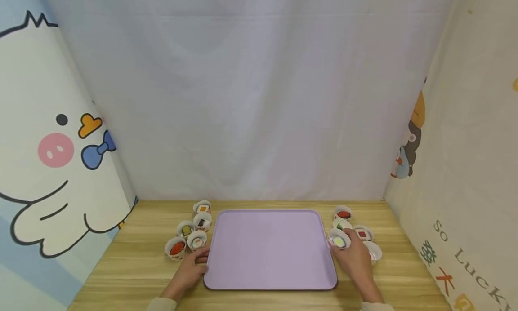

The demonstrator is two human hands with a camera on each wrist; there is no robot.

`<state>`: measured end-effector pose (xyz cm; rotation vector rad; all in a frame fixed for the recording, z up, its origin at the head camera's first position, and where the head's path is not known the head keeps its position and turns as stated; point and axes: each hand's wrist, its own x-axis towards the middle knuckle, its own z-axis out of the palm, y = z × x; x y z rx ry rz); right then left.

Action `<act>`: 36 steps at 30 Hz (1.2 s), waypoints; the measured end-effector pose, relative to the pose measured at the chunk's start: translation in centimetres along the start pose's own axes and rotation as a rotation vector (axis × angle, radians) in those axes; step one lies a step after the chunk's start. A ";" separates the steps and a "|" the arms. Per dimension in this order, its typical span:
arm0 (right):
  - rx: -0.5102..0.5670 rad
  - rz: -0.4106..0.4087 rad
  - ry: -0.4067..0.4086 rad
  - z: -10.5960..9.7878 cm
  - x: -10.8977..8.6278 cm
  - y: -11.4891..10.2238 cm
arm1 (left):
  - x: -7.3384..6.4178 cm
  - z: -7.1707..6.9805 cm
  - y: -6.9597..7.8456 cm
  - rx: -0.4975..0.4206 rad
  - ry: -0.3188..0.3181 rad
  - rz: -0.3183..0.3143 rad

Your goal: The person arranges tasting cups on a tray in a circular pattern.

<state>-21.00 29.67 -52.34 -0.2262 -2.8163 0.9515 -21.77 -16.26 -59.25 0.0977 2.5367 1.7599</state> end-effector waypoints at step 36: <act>0.141 -0.163 -0.035 7.7 7.1 -7.5 | 0.1 0.1 -0.2 0.019 -0.007 0.015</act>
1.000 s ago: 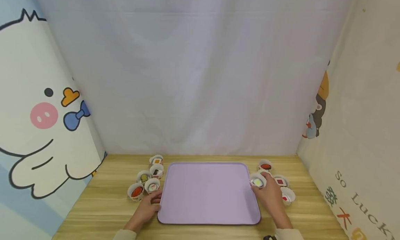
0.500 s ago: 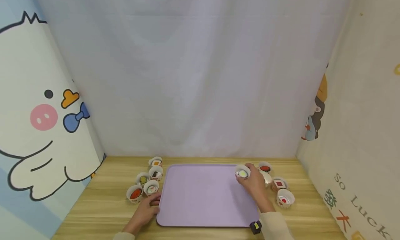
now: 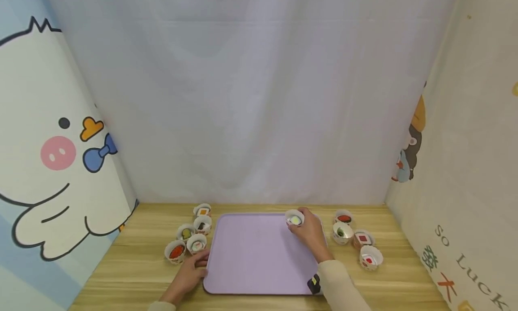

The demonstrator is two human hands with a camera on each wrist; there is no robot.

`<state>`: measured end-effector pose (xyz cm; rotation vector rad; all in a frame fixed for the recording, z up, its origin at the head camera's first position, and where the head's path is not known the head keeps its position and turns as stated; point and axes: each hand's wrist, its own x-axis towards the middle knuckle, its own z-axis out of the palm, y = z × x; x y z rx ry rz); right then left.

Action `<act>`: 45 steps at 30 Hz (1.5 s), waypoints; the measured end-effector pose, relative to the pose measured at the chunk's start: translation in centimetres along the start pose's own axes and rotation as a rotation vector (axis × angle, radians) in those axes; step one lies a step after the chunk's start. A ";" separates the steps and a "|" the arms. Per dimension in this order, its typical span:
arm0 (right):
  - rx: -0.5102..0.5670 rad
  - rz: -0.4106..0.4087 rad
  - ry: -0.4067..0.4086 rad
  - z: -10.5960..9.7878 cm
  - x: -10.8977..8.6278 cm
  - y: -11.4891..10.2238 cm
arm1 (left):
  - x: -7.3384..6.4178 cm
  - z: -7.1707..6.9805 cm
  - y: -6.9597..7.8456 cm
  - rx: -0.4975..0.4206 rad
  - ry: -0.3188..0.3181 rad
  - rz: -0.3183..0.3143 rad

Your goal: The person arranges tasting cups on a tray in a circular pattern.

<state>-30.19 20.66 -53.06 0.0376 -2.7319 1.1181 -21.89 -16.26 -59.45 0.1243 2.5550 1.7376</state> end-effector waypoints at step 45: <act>0.126 0.046 -0.062 8.5 3.6 -3.5 | 0.0 -0.5 0.0 -0.023 -0.059 0.000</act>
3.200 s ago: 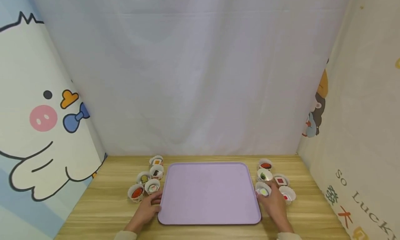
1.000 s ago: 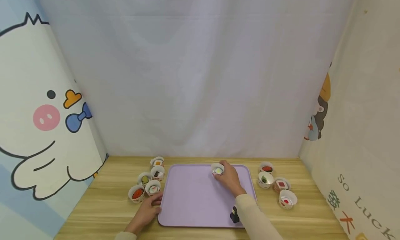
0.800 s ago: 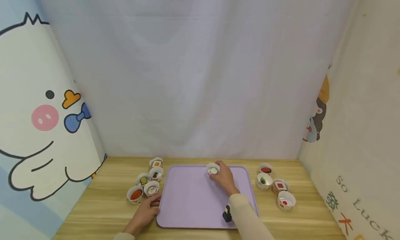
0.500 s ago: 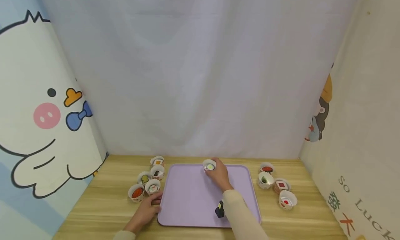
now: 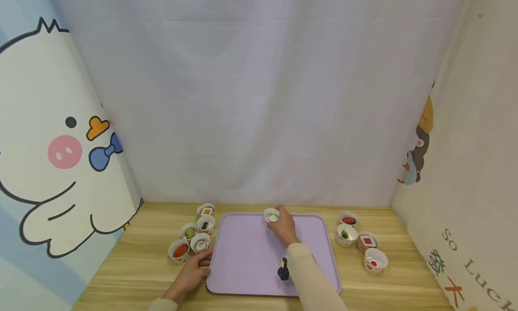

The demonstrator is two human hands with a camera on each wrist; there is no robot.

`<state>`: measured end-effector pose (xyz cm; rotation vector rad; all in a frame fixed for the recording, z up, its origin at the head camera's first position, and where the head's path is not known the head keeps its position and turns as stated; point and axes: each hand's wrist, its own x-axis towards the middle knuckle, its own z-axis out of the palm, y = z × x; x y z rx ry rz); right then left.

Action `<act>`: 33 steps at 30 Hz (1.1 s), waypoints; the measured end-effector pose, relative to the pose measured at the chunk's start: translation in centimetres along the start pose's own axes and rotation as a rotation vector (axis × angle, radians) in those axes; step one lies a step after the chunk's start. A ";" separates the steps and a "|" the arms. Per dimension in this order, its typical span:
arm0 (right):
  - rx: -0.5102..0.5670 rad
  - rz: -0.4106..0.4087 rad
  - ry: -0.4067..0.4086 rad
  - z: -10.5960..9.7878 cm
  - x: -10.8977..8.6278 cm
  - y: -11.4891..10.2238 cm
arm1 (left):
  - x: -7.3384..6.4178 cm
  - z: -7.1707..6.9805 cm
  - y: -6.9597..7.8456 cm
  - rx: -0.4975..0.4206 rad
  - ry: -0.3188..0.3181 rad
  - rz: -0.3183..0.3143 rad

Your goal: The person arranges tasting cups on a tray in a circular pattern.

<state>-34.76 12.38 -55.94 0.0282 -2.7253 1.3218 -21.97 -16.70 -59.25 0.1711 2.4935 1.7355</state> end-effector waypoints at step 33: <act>0.076 -0.123 -0.012 -7.9 -4.9 -0.9 | -0.1 0.2 -0.1 0.024 0.025 0.034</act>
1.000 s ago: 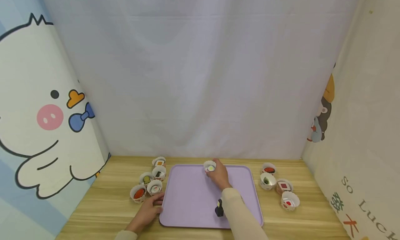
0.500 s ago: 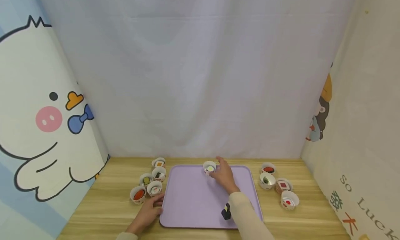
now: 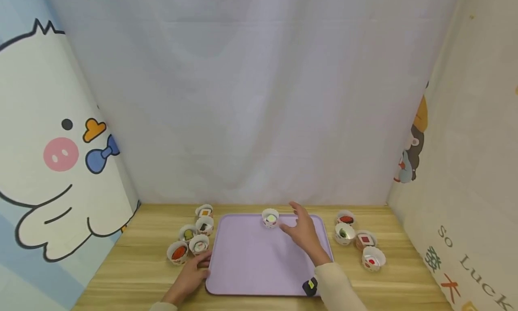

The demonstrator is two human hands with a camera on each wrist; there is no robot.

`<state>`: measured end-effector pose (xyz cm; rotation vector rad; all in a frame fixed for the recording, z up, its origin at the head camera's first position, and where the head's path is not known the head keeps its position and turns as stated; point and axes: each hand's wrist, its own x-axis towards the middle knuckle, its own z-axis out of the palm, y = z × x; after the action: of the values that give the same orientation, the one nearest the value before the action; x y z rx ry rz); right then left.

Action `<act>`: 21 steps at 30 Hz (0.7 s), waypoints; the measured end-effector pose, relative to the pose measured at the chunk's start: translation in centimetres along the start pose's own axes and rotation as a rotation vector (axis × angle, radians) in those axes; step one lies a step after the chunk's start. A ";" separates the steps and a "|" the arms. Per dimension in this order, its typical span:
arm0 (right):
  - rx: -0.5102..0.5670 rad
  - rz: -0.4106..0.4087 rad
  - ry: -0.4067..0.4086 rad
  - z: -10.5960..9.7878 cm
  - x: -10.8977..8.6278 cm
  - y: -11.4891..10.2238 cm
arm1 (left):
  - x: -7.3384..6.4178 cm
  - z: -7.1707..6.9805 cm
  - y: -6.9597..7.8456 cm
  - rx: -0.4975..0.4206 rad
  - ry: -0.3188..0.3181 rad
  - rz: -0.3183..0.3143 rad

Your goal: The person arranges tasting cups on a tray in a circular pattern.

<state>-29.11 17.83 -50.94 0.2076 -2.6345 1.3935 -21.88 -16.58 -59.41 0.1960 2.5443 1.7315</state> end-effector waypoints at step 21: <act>-0.167 -0.129 0.122 -7.1 -6.5 2.5 | -0.1 0.0 0.3 0.030 -0.008 0.007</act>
<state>-22.75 25.43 -50.31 0.2581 -2.5699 1.1045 -21.80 -16.51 -59.13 0.2125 2.5680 1.6925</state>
